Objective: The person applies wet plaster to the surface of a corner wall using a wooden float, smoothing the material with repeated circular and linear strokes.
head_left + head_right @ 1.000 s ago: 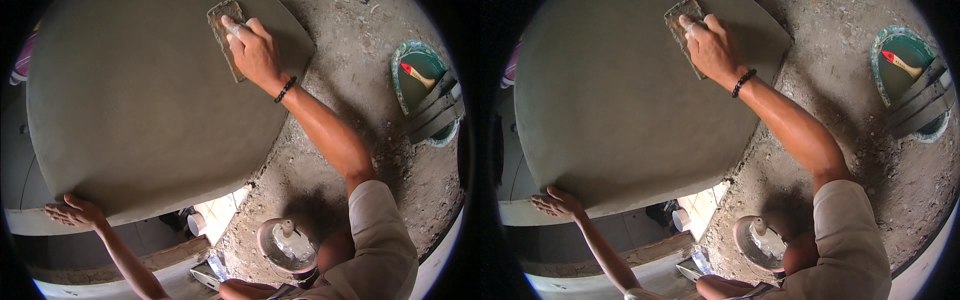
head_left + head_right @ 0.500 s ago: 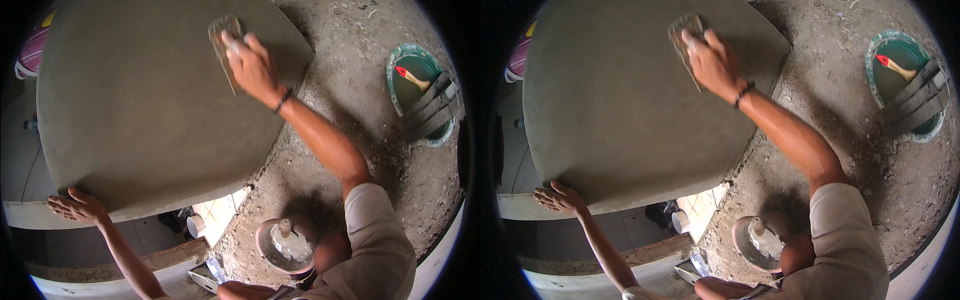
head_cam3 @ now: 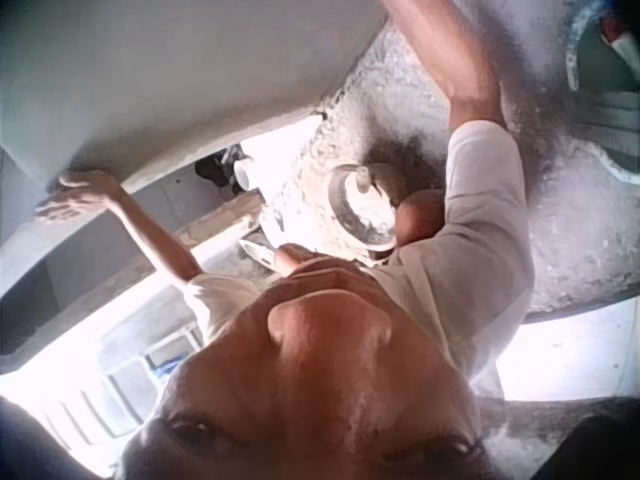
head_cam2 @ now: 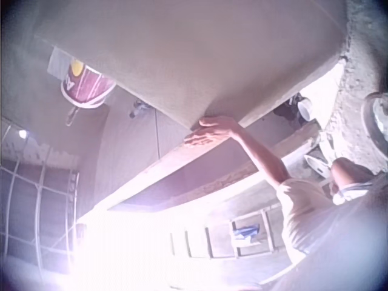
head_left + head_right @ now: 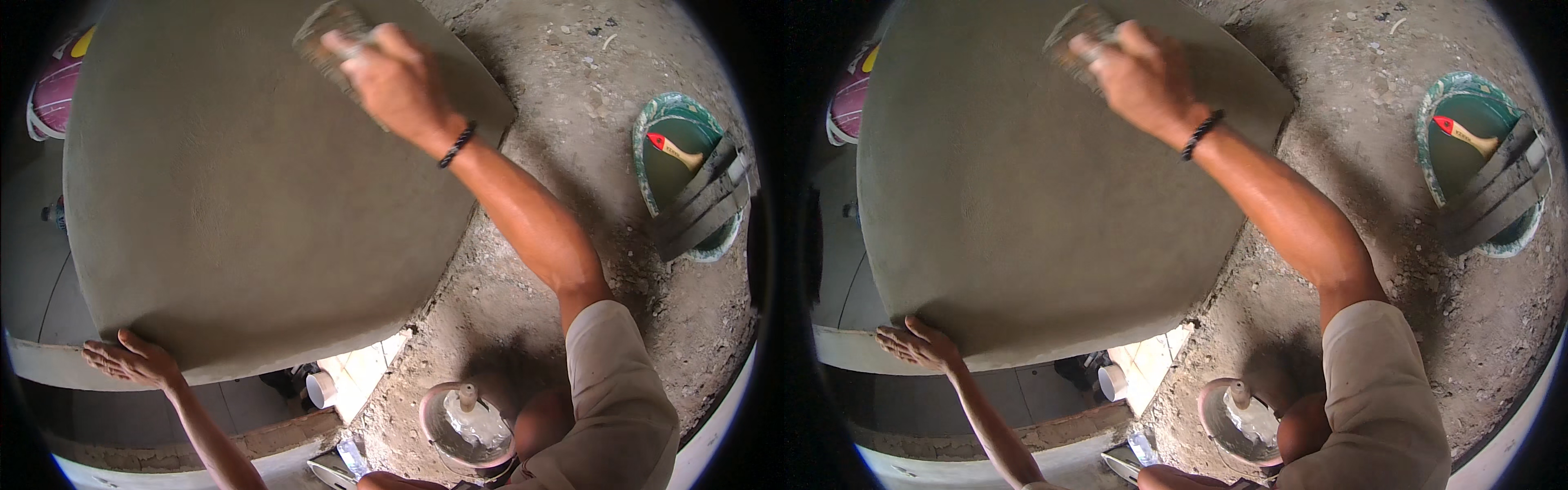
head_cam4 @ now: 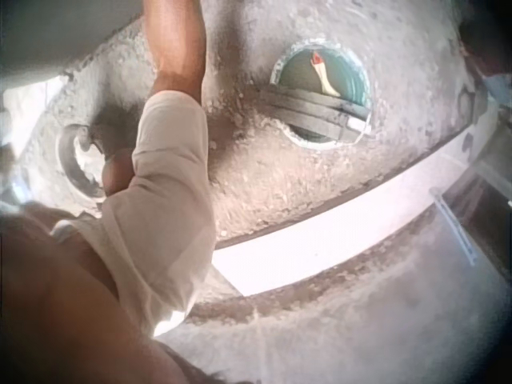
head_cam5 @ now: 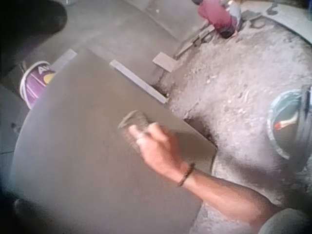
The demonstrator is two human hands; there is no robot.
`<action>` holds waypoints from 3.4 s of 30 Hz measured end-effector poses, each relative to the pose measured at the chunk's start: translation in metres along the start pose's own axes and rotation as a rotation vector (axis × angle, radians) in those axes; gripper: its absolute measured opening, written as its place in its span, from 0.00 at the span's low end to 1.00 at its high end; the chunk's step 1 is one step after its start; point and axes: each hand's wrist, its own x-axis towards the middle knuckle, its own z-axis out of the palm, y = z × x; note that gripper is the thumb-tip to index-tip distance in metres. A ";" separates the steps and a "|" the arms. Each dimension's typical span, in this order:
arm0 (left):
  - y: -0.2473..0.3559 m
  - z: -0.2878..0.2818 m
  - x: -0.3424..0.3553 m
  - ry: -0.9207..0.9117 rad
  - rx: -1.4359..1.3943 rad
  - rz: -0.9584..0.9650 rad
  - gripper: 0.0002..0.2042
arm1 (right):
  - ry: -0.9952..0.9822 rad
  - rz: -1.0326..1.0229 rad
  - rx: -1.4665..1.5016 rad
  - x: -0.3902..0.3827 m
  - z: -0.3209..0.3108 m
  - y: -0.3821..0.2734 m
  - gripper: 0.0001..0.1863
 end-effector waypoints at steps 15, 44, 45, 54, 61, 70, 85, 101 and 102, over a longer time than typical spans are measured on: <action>-0.005 0.010 0.000 0.053 -0.001 0.024 0.43 | 0.085 -0.070 0.005 0.005 0.003 0.009 0.18; 0.013 0.003 -0.001 0.066 -0.047 0.045 0.39 | -0.122 0.021 0.036 -0.061 -0.004 0.001 0.25; 0.011 -0.001 0.002 0.068 -0.049 0.056 0.39 | -0.062 -0.013 0.068 -0.041 0.003 -0.010 0.25; 0.013 -0.001 0.002 0.068 -0.024 0.068 0.35 | -0.370 -0.219 -0.087 -0.150 -0.007 -0.006 0.33; 0.010 -0.009 0.006 0.064 -0.022 0.077 0.35 | -0.041 -0.053 -0.159 0.094 -0.014 0.018 0.21; 0.019 -0.007 0.005 0.068 -0.076 0.036 0.36 | -0.144 0.089 -0.081 -0.007 -0.005 0.030 0.26; 0.016 -0.013 0.004 0.014 -0.073 -0.036 0.38 | -0.097 0.007 -0.144 0.097 0.007 -0.014 0.23; 0.013 -0.015 0.002 -0.068 -0.134 -0.109 0.41 | -0.082 -0.016 -0.278 0.219 0.013 -0.064 0.25; 0.013 -0.016 0.005 -0.042 -0.149 -0.098 0.40 | -0.040 -0.046 -0.212 0.240 0.012 -0.064 0.24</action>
